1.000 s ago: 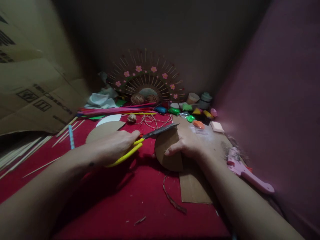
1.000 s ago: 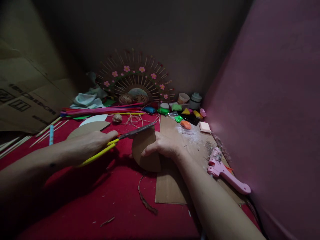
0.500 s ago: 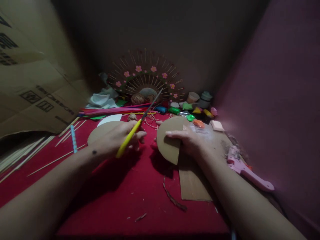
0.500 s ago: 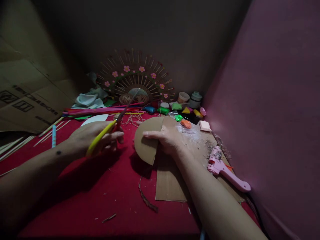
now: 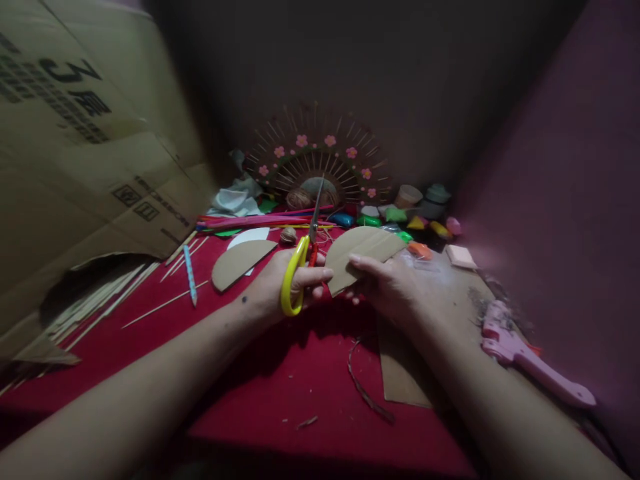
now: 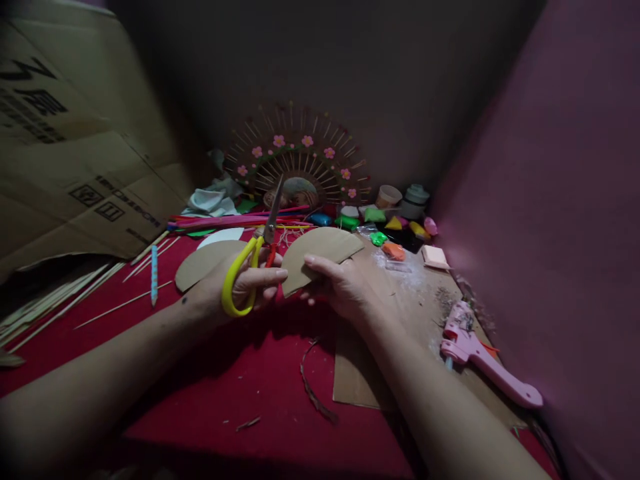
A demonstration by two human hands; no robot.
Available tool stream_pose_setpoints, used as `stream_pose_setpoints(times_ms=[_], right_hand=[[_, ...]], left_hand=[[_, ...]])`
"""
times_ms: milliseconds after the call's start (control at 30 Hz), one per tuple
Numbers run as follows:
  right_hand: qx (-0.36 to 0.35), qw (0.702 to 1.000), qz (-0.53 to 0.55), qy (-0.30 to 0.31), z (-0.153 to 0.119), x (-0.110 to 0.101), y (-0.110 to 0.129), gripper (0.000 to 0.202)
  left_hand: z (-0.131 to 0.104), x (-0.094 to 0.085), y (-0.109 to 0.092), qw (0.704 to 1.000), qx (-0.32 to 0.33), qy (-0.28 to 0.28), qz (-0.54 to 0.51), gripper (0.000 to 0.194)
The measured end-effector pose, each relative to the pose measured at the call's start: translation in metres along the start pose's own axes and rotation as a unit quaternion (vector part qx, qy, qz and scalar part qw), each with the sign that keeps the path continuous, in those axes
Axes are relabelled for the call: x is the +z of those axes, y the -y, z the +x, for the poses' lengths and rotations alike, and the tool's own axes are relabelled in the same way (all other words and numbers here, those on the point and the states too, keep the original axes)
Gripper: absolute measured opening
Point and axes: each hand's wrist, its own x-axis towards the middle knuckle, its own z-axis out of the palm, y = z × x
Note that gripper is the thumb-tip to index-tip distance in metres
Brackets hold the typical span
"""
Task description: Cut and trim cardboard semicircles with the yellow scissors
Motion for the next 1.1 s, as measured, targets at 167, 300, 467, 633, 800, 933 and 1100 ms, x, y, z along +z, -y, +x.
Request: stream_pose_setpoints(times_ms=[167,300,467,633,800,933,1100], right_hand=[[0.009,0.999,0.024,0.022,-0.002,0.005,0.002,0.017],[-0.090,0.992,0.081,-0.020,0.001,0.007,0.008,0.012],[-0.128,0.979,0.156,-0.035,0.006,0.002,0.014,0.012],[-0.129,0.974,0.183,-0.030,0.009,-0.001,0.012,0.013],[-0.123,0.973,0.190,-0.033,0.011,-0.001,0.008,0.020],[-0.114,0.972,0.205,-0.028,0.011,0.000,0.007,0.019],[-0.101,0.971,0.217,-0.032,0.010,0.000,0.008,0.016]], left_hand=[[0.002,-0.006,-0.002,0.996,0.061,-0.028,0.050,0.025],[0.007,-0.014,0.003,0.976,0.088,-0.103,0.173,0.021],[0.004,-0.018,0.006,0.916,0.091,-0.060,0.386,0.019],[-0.006,-0.007,-0.004,0.791,0.067,-0.029,0.608,0.014],[-0.010,0.000,-0.008,0.752,0.039,-0.021,0.658,0.017],[-0.009,0.001,-0.004,0.742,0.040,-0.022,0.669,0.020],[-0.008,0.000,-0.003,0.734,0.040,-0.038,0.676,0.019]])
